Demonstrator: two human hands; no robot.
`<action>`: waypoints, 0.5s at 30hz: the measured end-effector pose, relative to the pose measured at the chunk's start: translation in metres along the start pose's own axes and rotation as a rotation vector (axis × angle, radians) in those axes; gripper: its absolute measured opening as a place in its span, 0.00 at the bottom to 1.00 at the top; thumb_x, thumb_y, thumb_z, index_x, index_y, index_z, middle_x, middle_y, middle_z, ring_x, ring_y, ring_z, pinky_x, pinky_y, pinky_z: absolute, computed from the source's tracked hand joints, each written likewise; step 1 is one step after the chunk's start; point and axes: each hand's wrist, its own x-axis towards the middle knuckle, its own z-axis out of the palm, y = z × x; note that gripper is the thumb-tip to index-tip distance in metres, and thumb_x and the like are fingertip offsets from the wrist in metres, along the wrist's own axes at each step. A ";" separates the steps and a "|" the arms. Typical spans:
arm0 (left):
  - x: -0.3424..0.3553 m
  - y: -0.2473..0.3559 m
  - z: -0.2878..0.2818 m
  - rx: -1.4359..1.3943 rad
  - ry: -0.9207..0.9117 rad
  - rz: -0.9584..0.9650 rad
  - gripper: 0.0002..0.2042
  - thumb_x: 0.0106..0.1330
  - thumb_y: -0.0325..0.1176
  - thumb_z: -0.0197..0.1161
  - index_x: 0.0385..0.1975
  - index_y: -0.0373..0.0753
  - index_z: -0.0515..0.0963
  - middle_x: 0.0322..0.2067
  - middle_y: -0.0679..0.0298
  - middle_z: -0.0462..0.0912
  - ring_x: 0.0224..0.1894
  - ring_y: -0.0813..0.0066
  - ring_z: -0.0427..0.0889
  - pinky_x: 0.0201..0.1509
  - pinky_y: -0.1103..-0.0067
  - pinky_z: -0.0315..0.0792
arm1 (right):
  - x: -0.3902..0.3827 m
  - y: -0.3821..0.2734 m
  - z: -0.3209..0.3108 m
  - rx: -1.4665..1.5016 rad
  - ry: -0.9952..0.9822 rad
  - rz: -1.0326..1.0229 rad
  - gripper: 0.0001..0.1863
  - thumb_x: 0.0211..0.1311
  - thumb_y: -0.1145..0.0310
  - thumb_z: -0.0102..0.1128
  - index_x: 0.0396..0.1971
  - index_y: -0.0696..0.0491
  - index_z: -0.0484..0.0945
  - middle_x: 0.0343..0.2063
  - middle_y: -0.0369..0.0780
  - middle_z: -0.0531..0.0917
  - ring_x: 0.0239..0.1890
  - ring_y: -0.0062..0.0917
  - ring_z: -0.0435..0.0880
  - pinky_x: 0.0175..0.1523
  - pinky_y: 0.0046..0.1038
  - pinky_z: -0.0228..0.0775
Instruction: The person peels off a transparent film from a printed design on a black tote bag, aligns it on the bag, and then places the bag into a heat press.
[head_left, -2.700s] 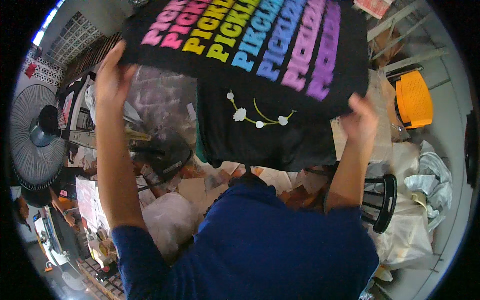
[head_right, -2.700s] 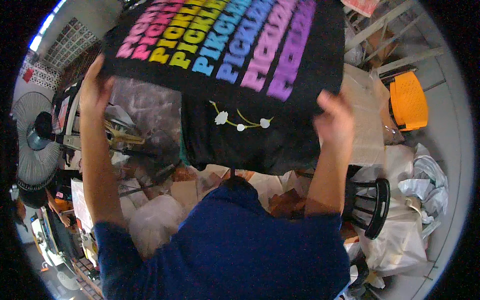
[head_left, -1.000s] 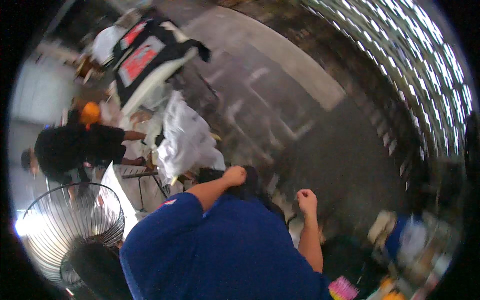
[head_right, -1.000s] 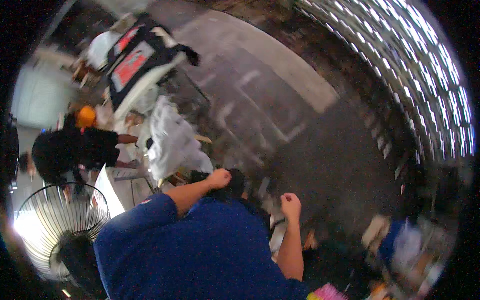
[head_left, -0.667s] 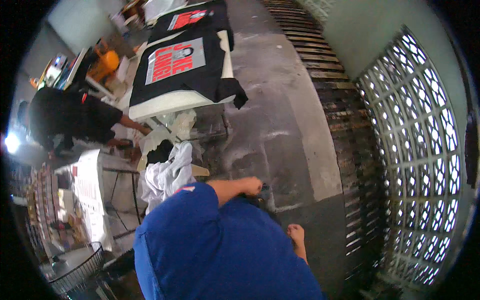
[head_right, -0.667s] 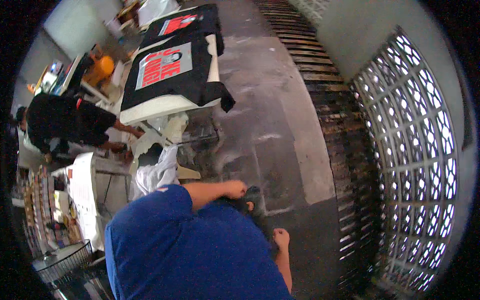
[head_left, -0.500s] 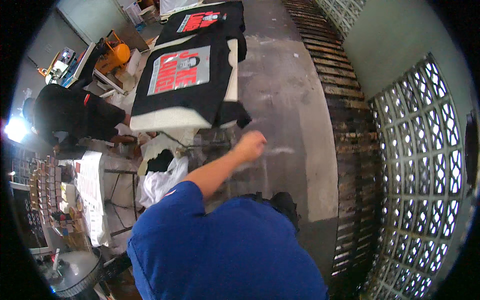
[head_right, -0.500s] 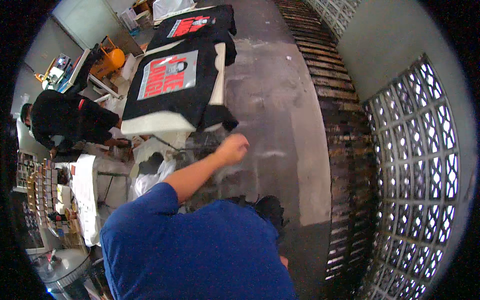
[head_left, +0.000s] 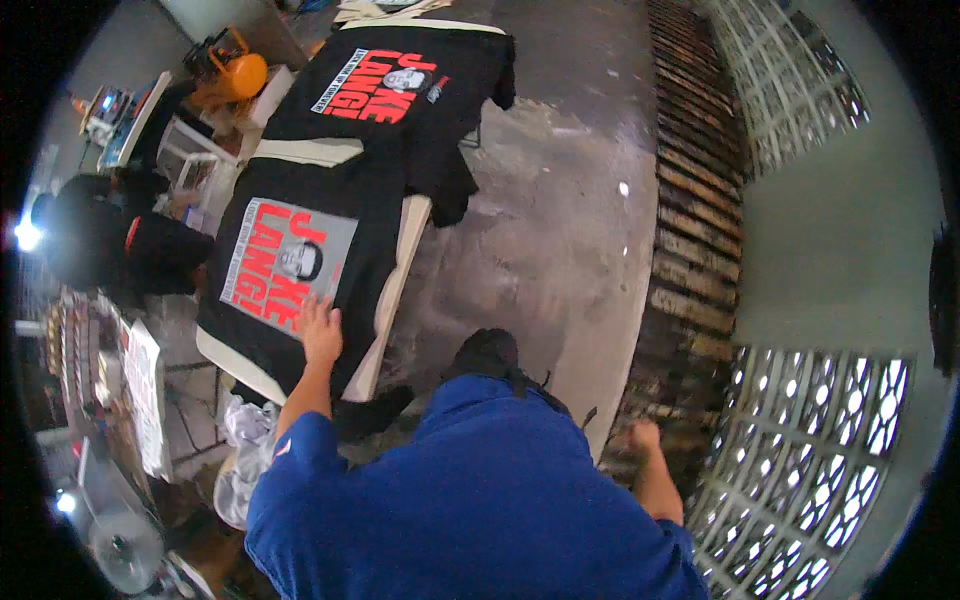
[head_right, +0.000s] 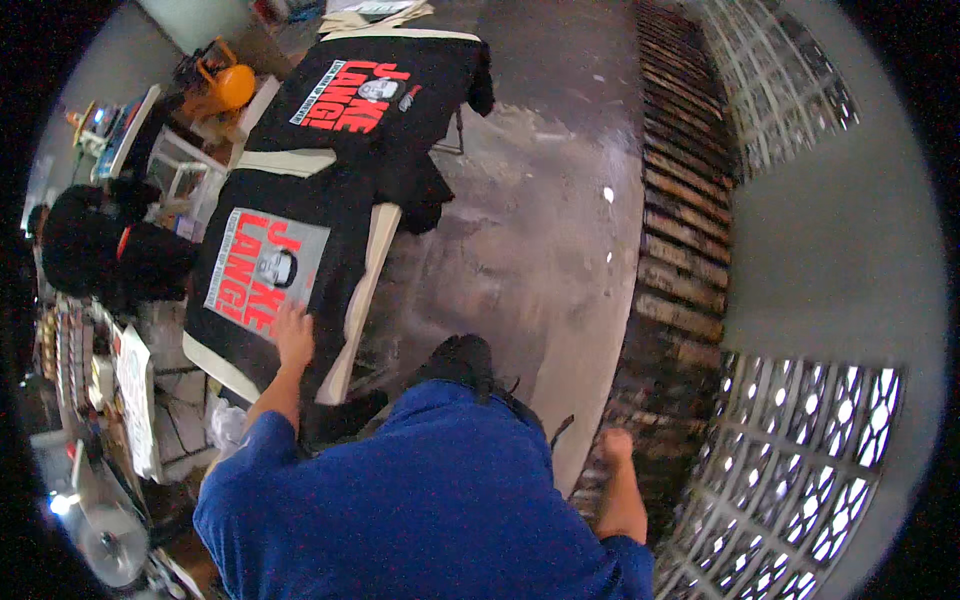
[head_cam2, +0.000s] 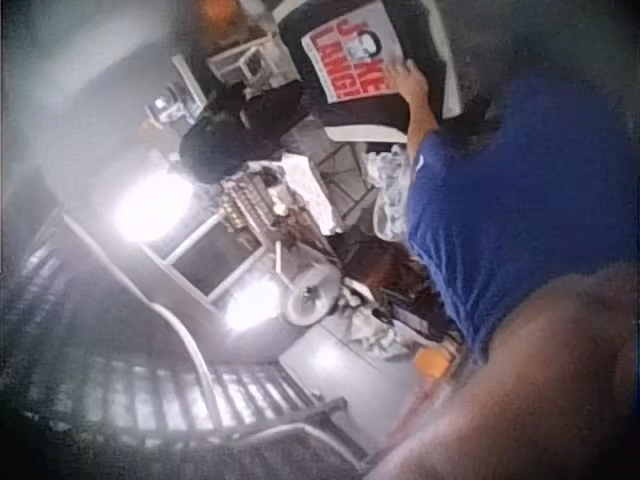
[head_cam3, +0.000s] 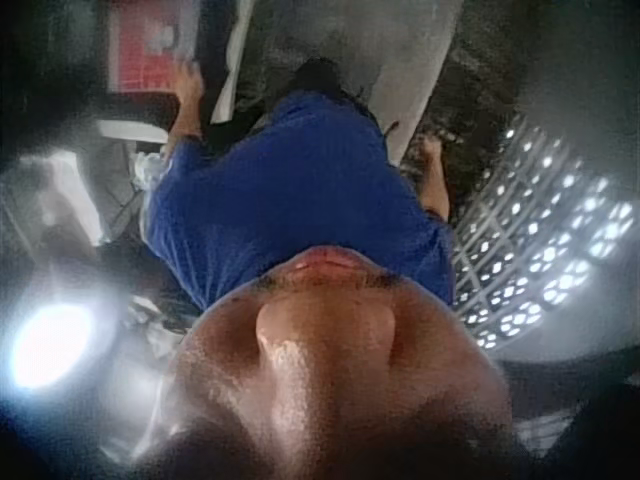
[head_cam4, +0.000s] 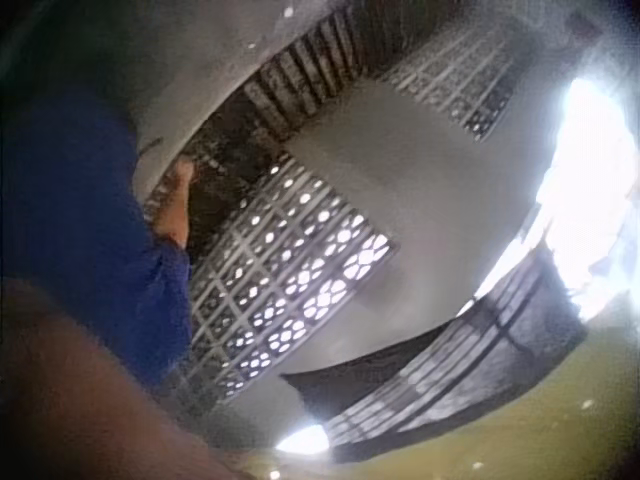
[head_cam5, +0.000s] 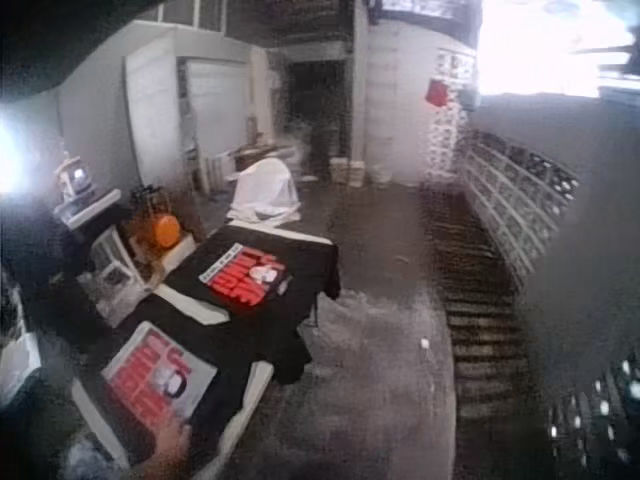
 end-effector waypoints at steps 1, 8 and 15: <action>0.015 0.020 0.003 0.026 -0.004 -0.087 0.19 0.72 0.45 0.51 0.56 0.42 0.76 0.63 0.55 0.70 0.67 0.49 0.64 0.68 0.49 0.53 | 0.042 -0.033 -0.053 0.043 0.119 -0.063 0.09 0.59 0.66 0.55 0.28 0.55 0.80 0.19 0.41 0.81 0.20 0.31 0.81 0.24 0.35 0.72; 0.264 0.186 0.014 0.000 0.587 -0.074 0.11 0.63 0.31 0.61 0.44 0.37 0.80 0.55 0.50 0.74 0.58 0.48 0.71 0.64 0.54 0.60 | 0.227 -0.454 -0.202 0.480 0.190 -0.493 0.07 0.66 0.72 0.51 0.33 0.55 0.78 0.20 0.37 0.79 0.18 0.24 0.77 0.21 0.24 0.63; 0.583 0.343 0.067 0.102 0.257 -0.417 0.32 0.65 0.49 0.59 0.65 0.37 0.67 0.69 0.51 0.62 0.72 0.49 0.57 0.73 0.48 0.49 | 0.377 -0.572 -0.198 -1.092 -0.143 -0.636 0.16 0.68 0.63 0.49 0.44 0.54 0.82 0.43 0.47 0.84 0.45 0.34 0.83 0.48 0.39 0.74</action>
